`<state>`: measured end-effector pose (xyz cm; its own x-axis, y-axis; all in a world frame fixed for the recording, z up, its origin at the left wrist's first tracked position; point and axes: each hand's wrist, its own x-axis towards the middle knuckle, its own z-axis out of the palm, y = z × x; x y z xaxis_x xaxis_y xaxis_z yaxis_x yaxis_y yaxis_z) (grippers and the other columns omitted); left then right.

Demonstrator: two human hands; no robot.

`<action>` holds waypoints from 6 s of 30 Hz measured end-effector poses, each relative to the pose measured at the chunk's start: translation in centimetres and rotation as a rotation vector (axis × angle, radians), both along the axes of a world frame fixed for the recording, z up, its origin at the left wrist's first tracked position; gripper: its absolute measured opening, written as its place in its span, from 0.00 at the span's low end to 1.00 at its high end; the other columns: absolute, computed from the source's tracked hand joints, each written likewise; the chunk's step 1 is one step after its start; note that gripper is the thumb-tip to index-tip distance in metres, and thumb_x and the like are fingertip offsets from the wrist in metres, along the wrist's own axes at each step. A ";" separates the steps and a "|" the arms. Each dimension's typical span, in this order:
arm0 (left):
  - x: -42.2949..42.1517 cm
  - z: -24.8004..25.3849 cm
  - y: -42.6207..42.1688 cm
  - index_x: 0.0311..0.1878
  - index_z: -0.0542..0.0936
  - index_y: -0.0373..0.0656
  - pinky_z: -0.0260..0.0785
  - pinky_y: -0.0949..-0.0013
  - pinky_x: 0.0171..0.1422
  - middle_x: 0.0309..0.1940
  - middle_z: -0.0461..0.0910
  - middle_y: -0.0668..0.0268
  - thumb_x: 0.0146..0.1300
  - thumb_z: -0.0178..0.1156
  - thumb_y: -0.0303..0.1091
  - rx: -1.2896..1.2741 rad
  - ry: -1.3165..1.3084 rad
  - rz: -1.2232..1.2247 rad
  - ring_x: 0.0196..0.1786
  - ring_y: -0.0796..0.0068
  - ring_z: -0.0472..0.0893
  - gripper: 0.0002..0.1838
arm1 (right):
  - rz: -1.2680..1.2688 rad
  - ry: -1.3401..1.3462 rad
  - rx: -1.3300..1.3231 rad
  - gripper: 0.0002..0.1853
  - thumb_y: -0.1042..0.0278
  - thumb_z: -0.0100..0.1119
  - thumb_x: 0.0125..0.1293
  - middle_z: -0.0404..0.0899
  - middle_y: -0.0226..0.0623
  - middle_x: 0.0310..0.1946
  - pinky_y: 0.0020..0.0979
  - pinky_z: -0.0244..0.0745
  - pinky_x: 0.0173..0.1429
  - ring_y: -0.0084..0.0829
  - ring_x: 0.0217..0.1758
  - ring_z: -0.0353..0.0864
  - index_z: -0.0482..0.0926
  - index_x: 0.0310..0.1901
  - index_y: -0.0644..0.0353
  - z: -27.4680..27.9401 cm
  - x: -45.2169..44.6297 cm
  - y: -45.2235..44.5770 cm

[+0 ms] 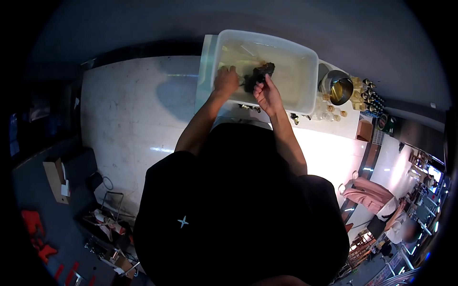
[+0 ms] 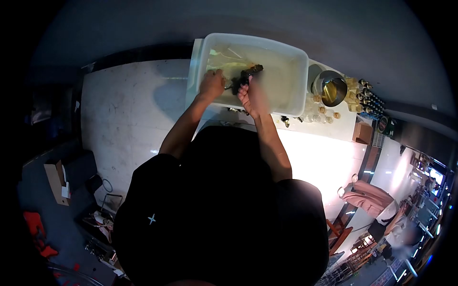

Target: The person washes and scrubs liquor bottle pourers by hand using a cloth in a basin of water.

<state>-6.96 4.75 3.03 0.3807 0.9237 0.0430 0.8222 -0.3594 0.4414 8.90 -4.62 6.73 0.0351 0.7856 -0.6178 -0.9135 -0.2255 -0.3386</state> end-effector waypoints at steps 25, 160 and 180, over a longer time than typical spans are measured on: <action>2.0 1.2 -3.2 0.51 0.79 0.39 0.75 0.58 0.51 0.41 0.83 0.53 0.67 0.62 0.43 -0.374 -0.492 -0.136 0.43 0.59 0.83 0.18 | 1.330 -2.077 -0.007 0.32 0.58 0.66 0.54 0.64 0.48 0.67 0.50 0.65 0.72 0.54 0.74 0.59 0.75 0.64 0.46 -2.9 5.0 1.7; 0.2 2.2 -4.1 0.51 0.82 0.40 0.73 0.67 0.38 0.31 0.83 0.53 0.67 0.63 0.27 -0.359 -0.727 -0.307 0.30 0.75 0.80 0.11 | -0.262 -0.355 0.205 0.18 0.57 0.59 0.73 0.83 0.48 0.46 0.34 0.83 0.48 0.40 0.45 0.87 0.73 0.54 0.62 0.4 3.0 -1.9; 0.0 4.9 -4.8 0.43 0.80 0.37 0.74 0.53 0.38 0.32 0.83 0.48 0.64 0.58 0.26 -0.259 -0.531 -0.325 0.36 0.45 0.83 0.07 | -0.065 -1.357 -0.134 0.28 0.52 0.71 0.62 0.85 0.53 0.39 0.39 0.79 0.48 0.45 0.41 0.87 0.72 0.54 0.63 0.0 -2.9 1.3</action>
